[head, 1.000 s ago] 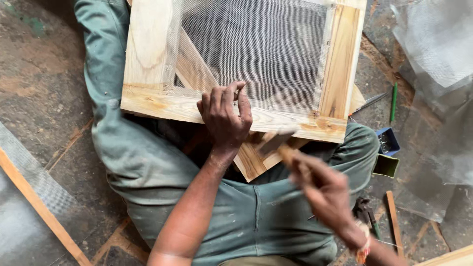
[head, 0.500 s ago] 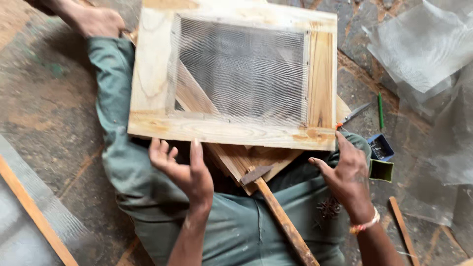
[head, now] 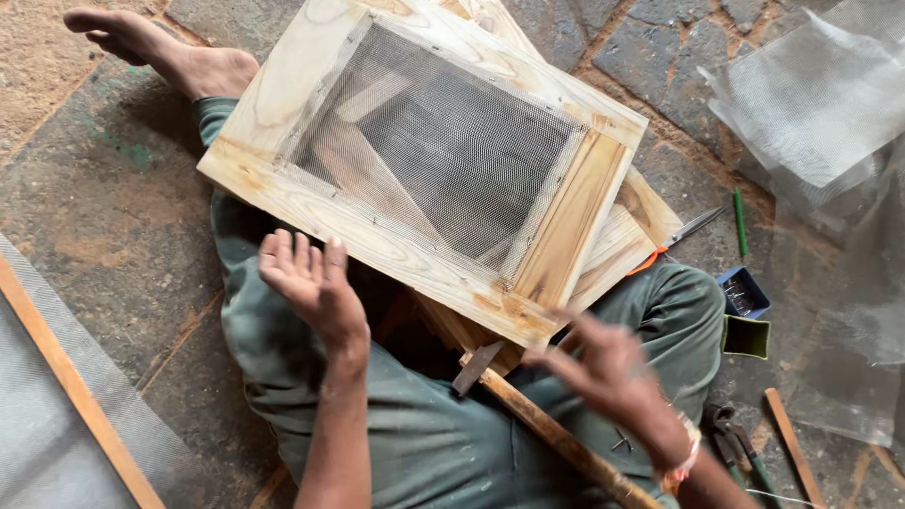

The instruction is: The person sits on the floor and secures a mesh screen to a wooden frame using a hammer and nails. They repeatedly pick up nails, position them along the frame's edge, and hammer them in to attach the screen.

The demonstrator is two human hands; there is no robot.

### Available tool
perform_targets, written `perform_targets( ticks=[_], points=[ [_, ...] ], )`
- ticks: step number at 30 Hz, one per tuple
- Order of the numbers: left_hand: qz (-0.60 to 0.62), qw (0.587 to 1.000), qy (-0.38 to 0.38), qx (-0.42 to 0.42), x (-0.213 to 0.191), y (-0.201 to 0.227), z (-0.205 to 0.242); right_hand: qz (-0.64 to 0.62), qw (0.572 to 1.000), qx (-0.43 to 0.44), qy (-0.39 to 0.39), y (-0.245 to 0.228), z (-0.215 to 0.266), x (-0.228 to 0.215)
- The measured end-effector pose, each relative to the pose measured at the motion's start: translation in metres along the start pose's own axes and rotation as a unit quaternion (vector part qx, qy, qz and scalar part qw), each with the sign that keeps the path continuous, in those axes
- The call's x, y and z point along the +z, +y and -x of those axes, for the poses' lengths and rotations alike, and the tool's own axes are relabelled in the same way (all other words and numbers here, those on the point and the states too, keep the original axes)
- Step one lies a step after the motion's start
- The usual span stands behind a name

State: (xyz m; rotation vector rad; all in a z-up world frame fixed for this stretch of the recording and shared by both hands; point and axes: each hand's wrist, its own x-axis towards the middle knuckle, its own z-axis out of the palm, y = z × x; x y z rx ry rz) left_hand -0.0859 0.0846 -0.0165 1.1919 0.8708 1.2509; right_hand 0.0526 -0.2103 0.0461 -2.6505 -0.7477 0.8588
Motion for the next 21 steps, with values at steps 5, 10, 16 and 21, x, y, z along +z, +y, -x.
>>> perform_targets(
  ticks=[5,10,16,21],
  points=[
    [-0.011,0.999,-0.039,-0.003,0.004,-0.017,0.023,0.119,0.907,-0.194,0.353,0.036,-0.104,-0.058],
    [-0.059,0.997,-0.047,0.027,0.007,-0.014,0.026,0.225,0.893,-0.218,0.323,0.039,-0.206,-0.122],
    [-0.026,0.995,-0.09,0.035,0.003,-0.011,0.029,0.157,0.967,-0.101,0.173,0.057,-0.201,-0.125],
    [-0.051,0.993,-0.106,0.019,0.001,-0.014,0.028,0.124,0.94,-0.241,0.207,0.067,-0.217,-0.133]
  ],
)
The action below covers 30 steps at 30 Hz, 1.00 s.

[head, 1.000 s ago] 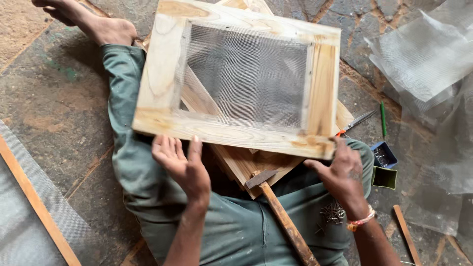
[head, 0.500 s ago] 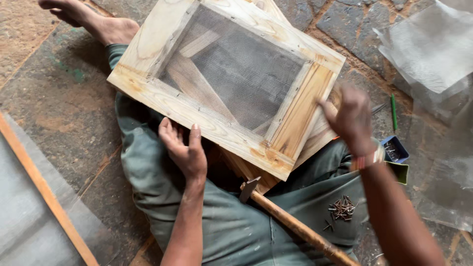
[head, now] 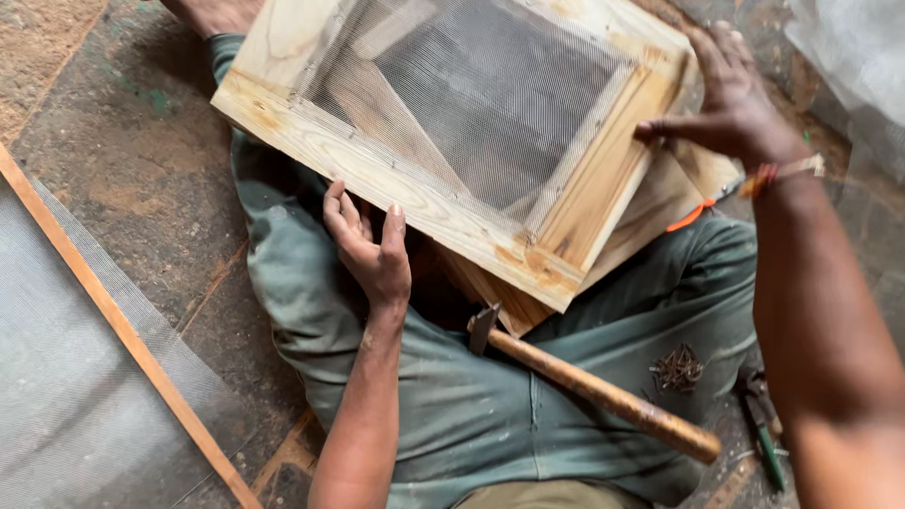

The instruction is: The person sits on the floor and secures a mesh screen to a wooden frame using a hammer and nails. They repeatedly pick up nails, position them along the frame's edge, and hammer them in to attach the screen.

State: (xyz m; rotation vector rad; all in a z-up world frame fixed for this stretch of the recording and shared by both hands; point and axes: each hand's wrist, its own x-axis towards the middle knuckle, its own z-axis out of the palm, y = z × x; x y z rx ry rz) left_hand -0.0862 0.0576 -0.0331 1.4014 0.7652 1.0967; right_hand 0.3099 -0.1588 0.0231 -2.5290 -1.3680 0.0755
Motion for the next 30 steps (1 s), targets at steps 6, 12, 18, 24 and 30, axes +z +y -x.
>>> perform_targets(
  ticks=[6,12,18,24,30],
  points=[
    [0.009,1.0,-0.026,-0.003,-0.004,-0.002,-0.003,-0.053,0.997,0.048,-0.032,-0.004,0.018,-0.005],
    [0.066,0.993,-0.092,0.034,-0.013,-0.023,-0.012,0.001,0.991,0.136,-0.013,-0.016,0.084,0.0],
    [0.1,0.984,-0.143,0.032,-0.017,-0.029,-0.016,0.121,0.98,-0.018,0.155,-0.045,0.143,-0.015],
    [-0.068,0.991,-0.078,0.08,-0.012,-0.004,-0.003,-0.098,0.988,0.081,0.085,-0.1,0.253,-0.039],
    [-0.138,0.969,-0.147,0.145,0.024,0.05,0.045,-0.232,0.927,0.214,-0.204,-0.151,0.316,-0.045]
  ],
)
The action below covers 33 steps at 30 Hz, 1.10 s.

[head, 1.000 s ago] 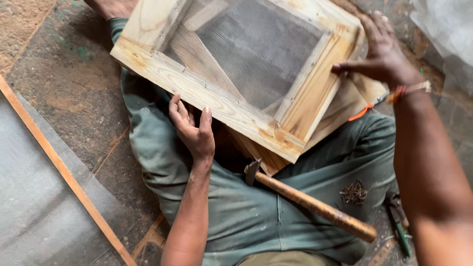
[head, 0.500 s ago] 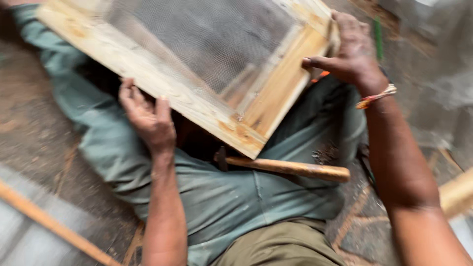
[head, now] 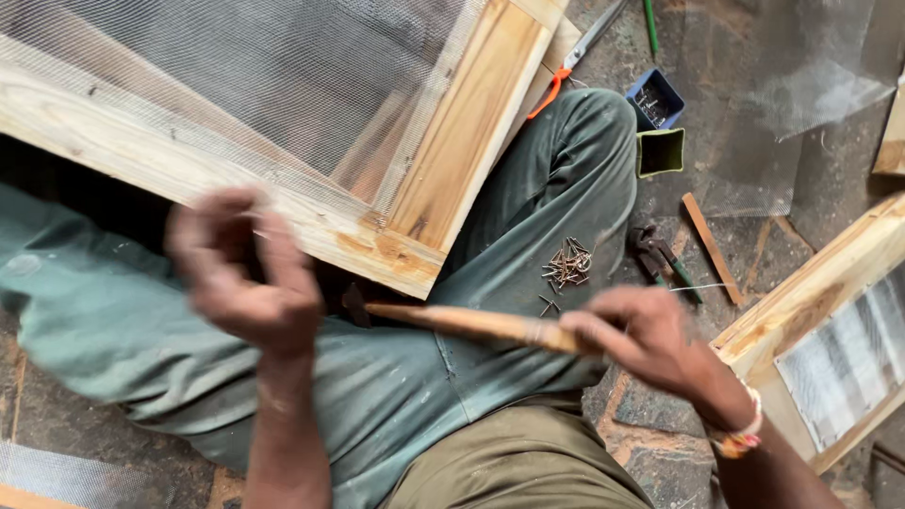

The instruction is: The person sits on the floor and secures a mesh screen to a wooden frame using a hammer and nails. They repeatedly pick up nails, position them along the frame's edge, and hammer them in to attach the screen.

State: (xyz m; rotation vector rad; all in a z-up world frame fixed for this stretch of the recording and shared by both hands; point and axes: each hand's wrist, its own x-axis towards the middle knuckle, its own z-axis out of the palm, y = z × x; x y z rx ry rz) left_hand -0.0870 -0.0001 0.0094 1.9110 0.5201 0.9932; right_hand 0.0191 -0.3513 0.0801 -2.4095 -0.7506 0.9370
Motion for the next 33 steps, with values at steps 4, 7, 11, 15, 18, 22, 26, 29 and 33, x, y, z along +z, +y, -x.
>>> perform_targets(
  ticks=[4,7,11,15,18,22,26,29,33],
  points=[
    [0.044,0.99,-0.124,0.05,0.027,0.045,0.02,-0.073,0.992,0.102,-0.025,0.002,0.001,0.006],
    [0.088,0.977,-0.194,0.012,0.037,0.067,0.033,0.065,0.964,-0.074,0.246,0.003,-0.014,0.008],
    [0.106,0.951,-0.29,-0.003,0.04,0.082,0.052,0.114,0.962,-0.021,0.246,-0.006,-0.028,0.009],
    [0.106,0.934,-0.34,0.013,0.044,0.083,0.068,0.127,0.96,-0.011,0.247,-0.013,-0.035,0.012],
    [0.102,0.928,-0.357,0.016,0.045,0.082,0.071,0.132,0.958,-0.014,0.254,-0.018,-0.031,0.01],
    [0.108,0.925,-0.363,0.012,0.046,0.081,0.064,0.142,0.953,-0.024,0.268,-0.023,-0.033,0.005],
    [0.101,0.926,-0.363,0.021,0.047,0.082,0.066,0.156,0.957,0.036,0.242,-0.019,-0.038,0.014],
    [0.103,0.928,-0.357,0.022,0.046,0.079,0.07,0.171,0.949,0.009,0.266,-0.016,-0.037,0.024],
    [0.106,0.939,-0.324,0.045,0.048,0.073,0.079,0.165,0.932,-0.061,0.318,-0.023,-0.038,0.028]
  ],
)
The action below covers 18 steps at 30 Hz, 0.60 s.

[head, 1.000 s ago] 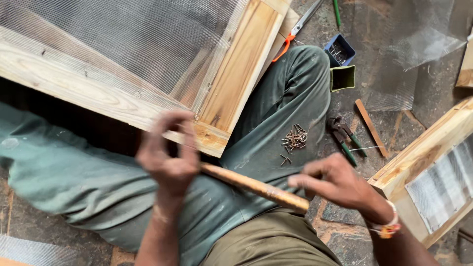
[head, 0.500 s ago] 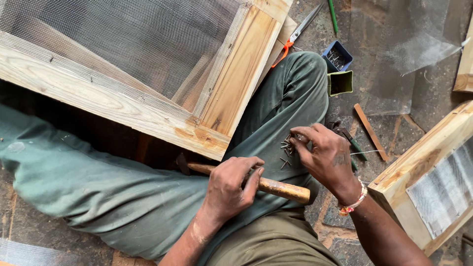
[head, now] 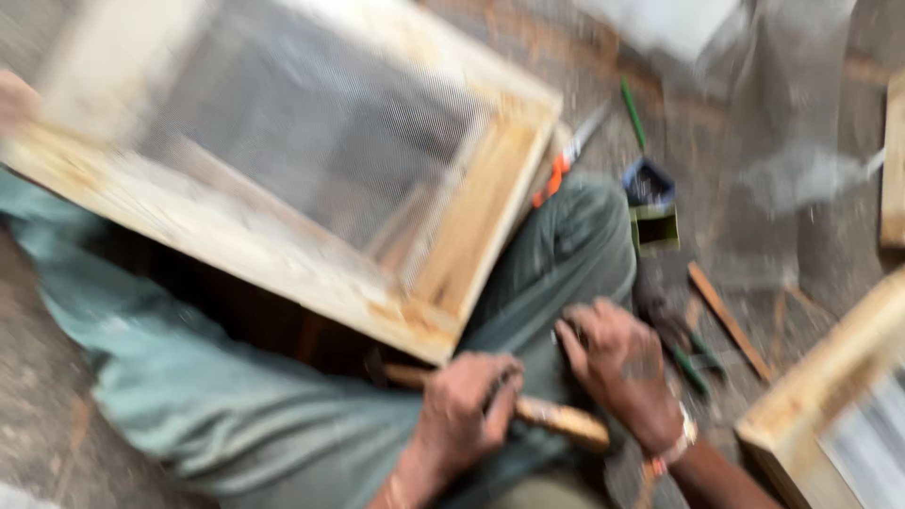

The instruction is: The person sits on the floor and secures a mesh screen to a wooden frame using a hammer and nails. They repeatedly pick up nails, position them along the frame's edge, and hammer them in to attach the screen.

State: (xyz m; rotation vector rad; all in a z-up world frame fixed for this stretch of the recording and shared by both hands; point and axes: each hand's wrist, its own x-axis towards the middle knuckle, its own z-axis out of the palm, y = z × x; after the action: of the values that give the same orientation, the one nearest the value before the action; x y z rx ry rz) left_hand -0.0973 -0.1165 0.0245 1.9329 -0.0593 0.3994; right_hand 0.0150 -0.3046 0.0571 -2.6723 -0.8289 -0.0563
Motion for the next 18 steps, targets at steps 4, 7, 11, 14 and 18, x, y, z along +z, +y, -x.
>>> perform_targets(
  ticks=[4,7,11,14,18],
  points=[
    [-0.005,0.999,0.023,0.031,0.021,-0.032,0.013,-0.019,1.0,0.0,0.024,0.005,-0.005,0.008],
    [0.007,0.999,-0.044,-0.019,0.052,-0.089,0.034,-0.049,0.988,0.119,-0.081,0.029,-0.001,0.023],
    [-0.005,0.984,-0.159,-0.08,0.09,-0.166,0.046,-0.107,0.953,0.217,-0.184,0.068,-0.002,0.041],
    [0.059,0.939,-0.335,-0.051,0.093,-0.204,0.03,-0.131,0.944,0.232,-0.192,0.087,-0.001,0.051],
    [-0.004,0.988,-0.147,-0.052,0.087,-0.156,0.035,-0.224,0.933,0.243,-0.139,0.098,0.007,0.056]
  ],
)
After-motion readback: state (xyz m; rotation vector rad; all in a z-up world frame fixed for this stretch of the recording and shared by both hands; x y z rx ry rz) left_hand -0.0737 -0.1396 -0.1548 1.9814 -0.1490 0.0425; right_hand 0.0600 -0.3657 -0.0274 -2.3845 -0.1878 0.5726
